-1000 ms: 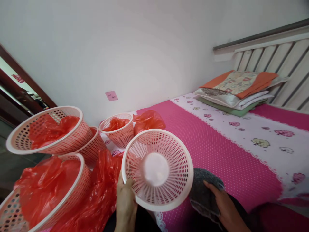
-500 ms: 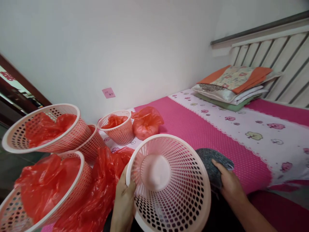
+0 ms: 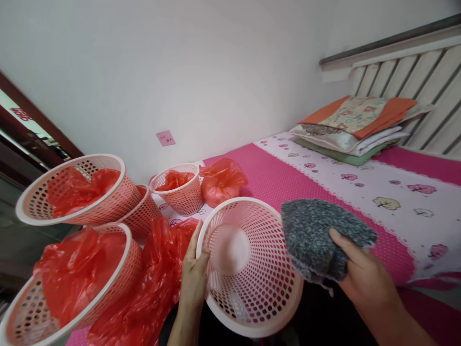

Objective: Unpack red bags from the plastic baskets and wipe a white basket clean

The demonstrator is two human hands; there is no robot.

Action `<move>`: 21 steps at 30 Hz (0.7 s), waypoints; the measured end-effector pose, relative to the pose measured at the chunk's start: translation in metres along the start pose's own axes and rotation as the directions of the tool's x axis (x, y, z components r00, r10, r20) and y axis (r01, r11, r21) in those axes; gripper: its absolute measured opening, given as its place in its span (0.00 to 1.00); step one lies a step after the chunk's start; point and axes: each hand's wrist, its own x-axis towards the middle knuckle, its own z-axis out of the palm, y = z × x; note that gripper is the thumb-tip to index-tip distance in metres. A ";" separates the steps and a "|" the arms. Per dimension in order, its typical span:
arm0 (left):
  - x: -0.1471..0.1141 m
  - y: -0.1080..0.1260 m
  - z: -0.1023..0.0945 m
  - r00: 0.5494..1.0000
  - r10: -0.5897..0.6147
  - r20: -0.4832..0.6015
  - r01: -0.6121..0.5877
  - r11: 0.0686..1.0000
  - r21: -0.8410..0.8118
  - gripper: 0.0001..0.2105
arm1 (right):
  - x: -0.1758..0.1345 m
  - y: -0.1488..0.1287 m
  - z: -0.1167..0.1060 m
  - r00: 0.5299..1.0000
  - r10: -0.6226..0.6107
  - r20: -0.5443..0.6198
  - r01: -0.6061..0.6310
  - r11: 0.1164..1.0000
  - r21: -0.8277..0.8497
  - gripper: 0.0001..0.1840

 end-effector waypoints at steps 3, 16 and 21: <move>0.003 0.001 0.002 0.999 0.016 -0.044 -0.011 0.994 0.109 0.32 | -0.022 -0.005 0.036 0.956 0.157 0.248 -0.202 0.964 0.171 0.24; 0.006 -0.013 0.001 0.994 0.101 0.035 -0.106 0.972 0.212 0.31 | -0.022 0.010 0.136 0.567 -0.077 0.820 0.245 0.966 -0.079 0.19; 0.007 -0.019 -0.002 0.993 0.114 0.037 -0.118 0.979 0.168 0.32 | -0.001 0.022 0.148 0.238 0.196 0.951 0.725 0.615 -0.309 0.20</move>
